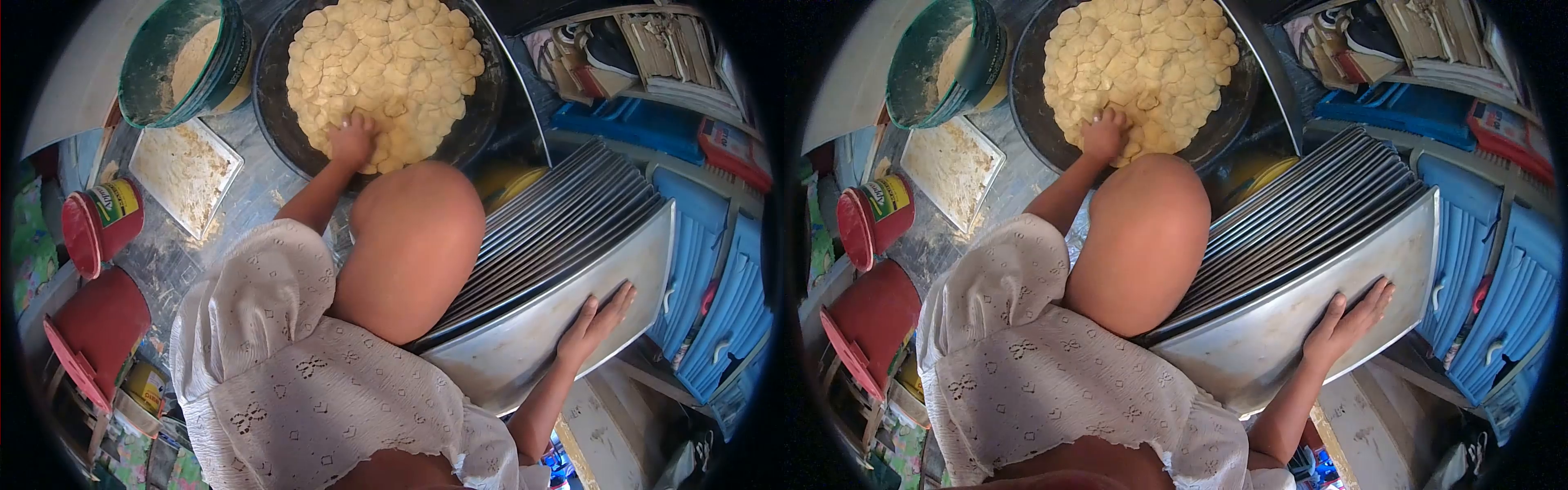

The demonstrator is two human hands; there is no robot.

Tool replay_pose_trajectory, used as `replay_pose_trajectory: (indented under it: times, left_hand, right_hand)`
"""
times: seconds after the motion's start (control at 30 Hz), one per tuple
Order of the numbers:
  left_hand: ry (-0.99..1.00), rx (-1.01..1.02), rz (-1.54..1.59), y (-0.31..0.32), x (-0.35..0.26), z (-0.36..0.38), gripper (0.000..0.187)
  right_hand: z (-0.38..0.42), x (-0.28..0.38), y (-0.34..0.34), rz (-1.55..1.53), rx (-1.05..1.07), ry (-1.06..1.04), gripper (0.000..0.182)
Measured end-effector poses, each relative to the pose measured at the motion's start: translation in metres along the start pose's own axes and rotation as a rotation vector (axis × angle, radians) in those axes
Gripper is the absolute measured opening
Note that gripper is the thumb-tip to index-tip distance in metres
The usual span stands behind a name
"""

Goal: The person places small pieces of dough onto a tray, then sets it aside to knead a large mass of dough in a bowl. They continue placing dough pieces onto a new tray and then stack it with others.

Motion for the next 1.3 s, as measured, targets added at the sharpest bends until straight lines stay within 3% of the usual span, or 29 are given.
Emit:
replay_pose_trajectory:
  times: [0.07,0.13,0.17,0.2,0.27,0.4,0.47,0.5,0.53,0.63,0.67,0.73,0.77,0.8,0.87,0.9,1.0,1.03,1.07,1.13,1.17,1.3]
  left_hand:
    - [0.085,0.018,-0.059,0.014,-0.004,0.004,0.054]
    - [0.027,-0.196,-0.154,0.003,-0.005,0.008,0.062]
    - [-0.005,-0.168,-0.187,-0.011,0.001,0.008,0.075]
    - [0.0,-0.163,-0.184,-0.028,0.006,0.005,0.075]
    - [-0.287,-0.099,-0.003,-0.041,0.022,-0.01,0.089]
    - [-0.353,0.063,0.201,-0.031,0.025,-0.022,0.095]
    - [-0.337,0.013,0.213,-0.022,0.016,-0.012,0.087]
    - [-0.292,-0.006,0.145,-0.023,0.012,-0.006,0.073]
    - [-0.293,-0.009,0.143,-0.015,0.011,-0.001,0.073]
    - [0.015,0.042,0.009,0.007,0.005,0.018,0.071]
    - [0.012,0.043,0.014,0.01,0.009,0.018,0.071]
    - [-0.104,-0.119,0.373,-0.006,0.018,0.02,0.078]
    - [-0.197,-0.021,0.212,-0.039,0.021,0.02,0.092]
    - [-0.196,-0.013,0.214,-0.036,0.025,0.015,0.092]
    - [-0.43,-0.052,0.419,-0.029,0.043,-0.013,0.106]
    - [-0.42,0.08,0.488,-0.022,0.045,-0.024,0.114]
    - [-0.352,0.119,0.422,-0.001,0.017,-0.025,0.115]
    - [-0.325,0.13,0.387,-0.019,0.004,-0.011,0.107]
    - [-0.329,0.127,0.384,-0.027,-0.002,0.001,0.107]
    - [-0.129,0.111,0.225,-0.034,-0.01,0.019,0.104]
    - [-0.05,0.081,0.258,-0.028,-0.015,0.028,0.091]
    - [0.001,0.075,0.179,-0.007,-0.023,0.031,0.098]
  right_hand:
    - [0.0,-0.001,0.0,-0.004,0.001,-0.007,0.07]
    - [-0.001,-0.003,-0.001,0.001,-0.003,-0.011,0.07]
    - [0.0,-0.003,-0.001,-0.005,0.0,-0.018,0.069]
    - [0.0,-0.004,-0.001,-0.012,0.006,-0.024,0.068]
    - [0.001,-0.002,-0.001,-0.01,0.007,-0.021,0.067]
    - [0.0,-0.002,0.0,-0.032,-0.009,-0.022,0.065]
    - [0.0,-0.002,0.002,-0.03,-0.011,-0.019,0.065]
    - [0.0,-0.002,0.001,-0.014,-0.016,-0.013,0.064]
    - [-0.001,-0.003,0.001,-0.017,-0.017,-0.013,0.064]
    - [0.0,-0.003,0.001,-0.016,-0.012,-0.021,0.064]
    - [0.0,-0.003,0.001,-0.009,-0.007,-0.025,0.064]
    - [-0.001,-0.005,0.0,0.008,-0.003,-0.03,0.064]
    - [-0.002,-0.007,0.0,-0.013,-0.008,-0.052,0.064]
    - [-0.001,-0.008,0.0,-0.036,-0.01,-0.072,0.063]
    - [-0.001,-0.006,0.0,-0.032,-0.008,-0.063,0.063]
    - [-0.001,-0.004,0.001,-0.033,-0.015,-0.054,0.063]
    - [-0.002,-0.003,0.002,-0.026,-0.024,-0.041,0.062]
    - [-0.002,-0.003,0.002,-0.032,-0.023,-0.041,0.062]
    - [-0.003,-0.003,0.002,-0.028,-0.021,-0.038,0.062]
    - [-0.003,-0.002,0.003,-0.024,-0.019,-0.039,0.062]
    - [-0.003,-0.002,0.003,-0.024,-0.018,-0.041,0.062]
    - [-0.003,-0.003,0.001,-0.016,-0.013,-0.049,0.063]
Point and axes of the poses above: each hand's wrist, its own z-axis away from the middle knuckle, its own y-axis out of the palm, x = y × z, the point moved 1 cm from there along -z, towards the middle knuckle, and after that the axes turned 13 degrees about -z, right-handed, at the moved point
